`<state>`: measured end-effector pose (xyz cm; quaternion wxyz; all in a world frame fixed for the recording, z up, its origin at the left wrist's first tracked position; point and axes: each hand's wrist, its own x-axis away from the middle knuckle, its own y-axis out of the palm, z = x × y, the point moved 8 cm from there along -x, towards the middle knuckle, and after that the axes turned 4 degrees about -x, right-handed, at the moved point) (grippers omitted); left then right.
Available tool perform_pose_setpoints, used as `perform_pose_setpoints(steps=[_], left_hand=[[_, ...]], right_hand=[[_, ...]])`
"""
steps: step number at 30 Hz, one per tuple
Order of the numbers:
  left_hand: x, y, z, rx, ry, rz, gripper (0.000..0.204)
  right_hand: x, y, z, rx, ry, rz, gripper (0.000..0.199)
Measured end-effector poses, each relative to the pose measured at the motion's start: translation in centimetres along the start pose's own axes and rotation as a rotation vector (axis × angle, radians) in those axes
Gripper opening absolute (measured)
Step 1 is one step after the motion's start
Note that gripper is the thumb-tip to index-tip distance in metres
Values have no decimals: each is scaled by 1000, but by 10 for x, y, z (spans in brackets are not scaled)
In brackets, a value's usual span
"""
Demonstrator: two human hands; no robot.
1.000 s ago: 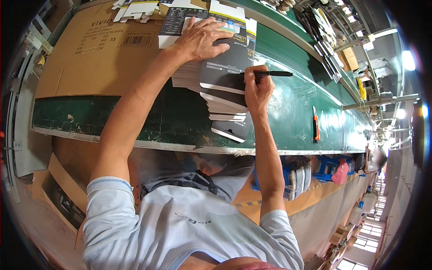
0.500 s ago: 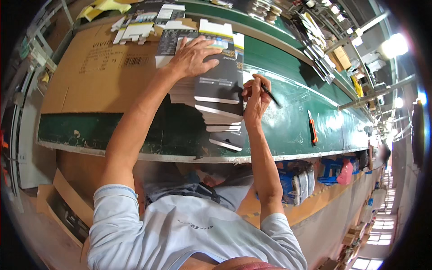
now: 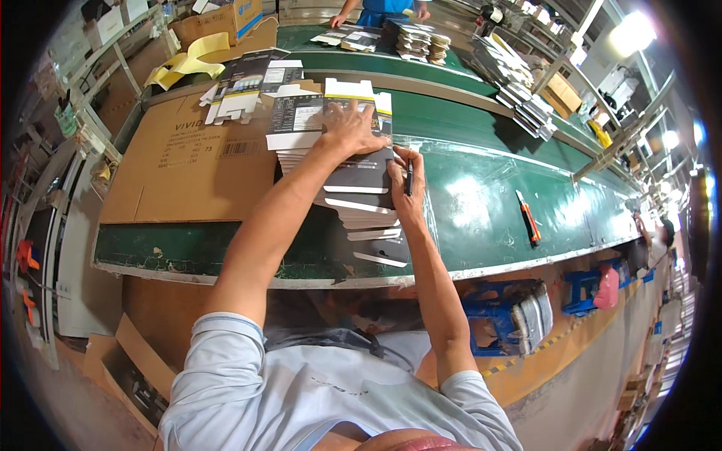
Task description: Marking and sorting cardboard light bulb packaging boxes at a factory assembly line workstation.
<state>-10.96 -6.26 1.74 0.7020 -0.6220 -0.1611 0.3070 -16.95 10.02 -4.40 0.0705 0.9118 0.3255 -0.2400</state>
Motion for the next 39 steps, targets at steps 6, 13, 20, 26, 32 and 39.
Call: perform_pose_setpoints(steps=[6, 13, 20, 26, 32, 39], left_hand=[[26, -2, -14, 40, 105, 19, 71], [138, -51, -49, 129, 583, 172, 41], [237, -8, -121, 790, -40, 202, 24], [191, 65, -130, 1944, -558, 137, 35], [175, 59, -158, 2069, -577, 495, 19], [190, -31, -290, 2108, -295, 648, 35]], right_hand=[[1, 5, 1, 8, -13, -17, 32], [3, 2, 4, -51, -7, -1, 29], [2, 5, 6, -105, 15, 7, 28], [3, 0, 10, -94, 4, -5, 27], [6, 4, 15, -79, 32, 0, 23], [6, 9, 1, -100, 55, -25, 22]])
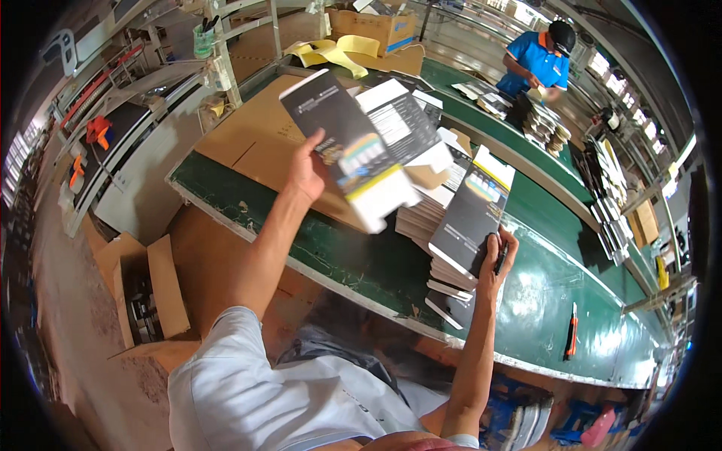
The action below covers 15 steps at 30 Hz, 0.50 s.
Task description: Marking and sorting cardboard light bulb packaging boxes at a factory assembly line workstation.
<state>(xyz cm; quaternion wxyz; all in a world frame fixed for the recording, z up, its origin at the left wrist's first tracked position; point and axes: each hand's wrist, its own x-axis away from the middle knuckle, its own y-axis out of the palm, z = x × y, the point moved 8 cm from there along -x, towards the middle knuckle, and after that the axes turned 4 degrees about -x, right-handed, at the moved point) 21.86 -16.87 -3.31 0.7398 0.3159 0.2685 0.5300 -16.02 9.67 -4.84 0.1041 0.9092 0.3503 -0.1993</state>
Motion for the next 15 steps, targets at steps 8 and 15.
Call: perform_pose_setpoints(steps=[8, 15], left_hand=[[71, -67, -28, -121, 53, 247, 50], [10, -74, 23, -248, 176, 196, 46]], right_hand=[[-6, -1, 12, -68, 59, -1, 21], [-4, -3, 11, 18, 43, 20, 23]])
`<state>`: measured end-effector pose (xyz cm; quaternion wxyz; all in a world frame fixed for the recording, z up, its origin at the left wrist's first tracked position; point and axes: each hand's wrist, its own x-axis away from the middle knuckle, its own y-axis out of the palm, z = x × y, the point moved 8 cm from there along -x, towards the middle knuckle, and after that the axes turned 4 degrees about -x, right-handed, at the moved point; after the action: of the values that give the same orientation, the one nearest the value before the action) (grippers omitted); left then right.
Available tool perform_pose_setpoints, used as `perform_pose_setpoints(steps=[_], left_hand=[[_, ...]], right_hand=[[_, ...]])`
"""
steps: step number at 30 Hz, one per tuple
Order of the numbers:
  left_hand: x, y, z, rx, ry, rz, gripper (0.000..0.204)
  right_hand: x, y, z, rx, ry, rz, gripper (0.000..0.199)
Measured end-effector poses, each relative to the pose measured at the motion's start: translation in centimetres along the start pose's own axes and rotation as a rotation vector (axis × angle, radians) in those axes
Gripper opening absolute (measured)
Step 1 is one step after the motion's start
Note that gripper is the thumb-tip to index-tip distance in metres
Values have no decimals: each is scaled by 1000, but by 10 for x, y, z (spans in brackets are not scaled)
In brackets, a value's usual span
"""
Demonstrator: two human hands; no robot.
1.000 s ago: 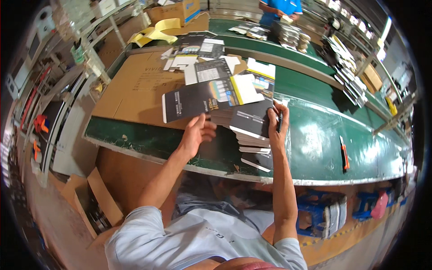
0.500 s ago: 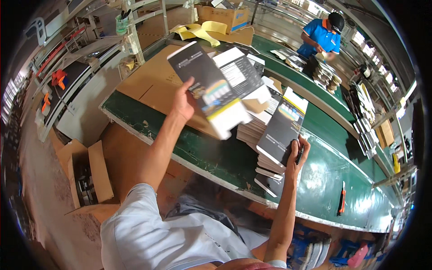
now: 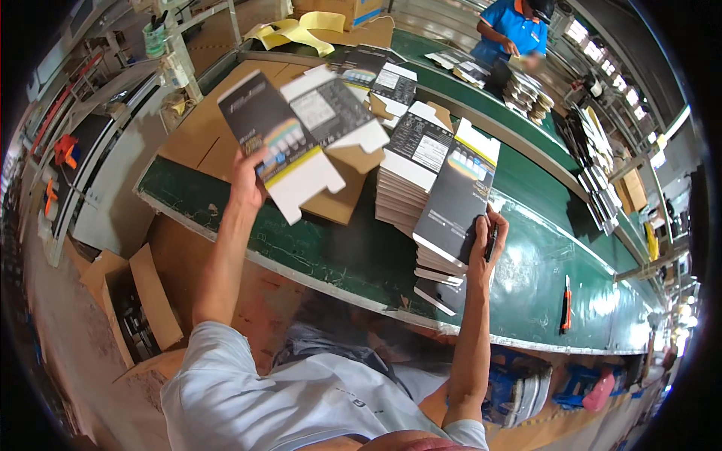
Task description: Marking and sorting cardboard light bulb packaging boxes at a factory assembly line workstation.
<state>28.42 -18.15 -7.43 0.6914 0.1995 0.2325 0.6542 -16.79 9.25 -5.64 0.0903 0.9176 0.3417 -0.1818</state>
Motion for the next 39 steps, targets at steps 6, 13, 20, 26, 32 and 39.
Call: perform_pose_setpoints(steps=[6, 13, 20, 26, 32, 39], left_hand=[[-149, 115, 15, -154, -40, -157, 48], [-229, 181, 47, -787, 469, 9, 57], [22, 285, -48, -951, 872, -768, 37], [105, 334, -99, -1244, 974, -1081, 42], [113, 328, -143, -1399, 843, -1193, 44], [110, 326, -147, -1410, 824, -1137, 44]], right_hand=[[6, -8, -6, 93, 33, 41, 24], [3, 5, 6, 110, 99, 6, 23], [-6, -2, -8, 179, -5, 3, 31], [-5, -8, -12, 170, 62, 16, 33], [12, -37, -63, 132, 46, 90, 31], [22, -26, -54, -6, 29, -87, 21]])
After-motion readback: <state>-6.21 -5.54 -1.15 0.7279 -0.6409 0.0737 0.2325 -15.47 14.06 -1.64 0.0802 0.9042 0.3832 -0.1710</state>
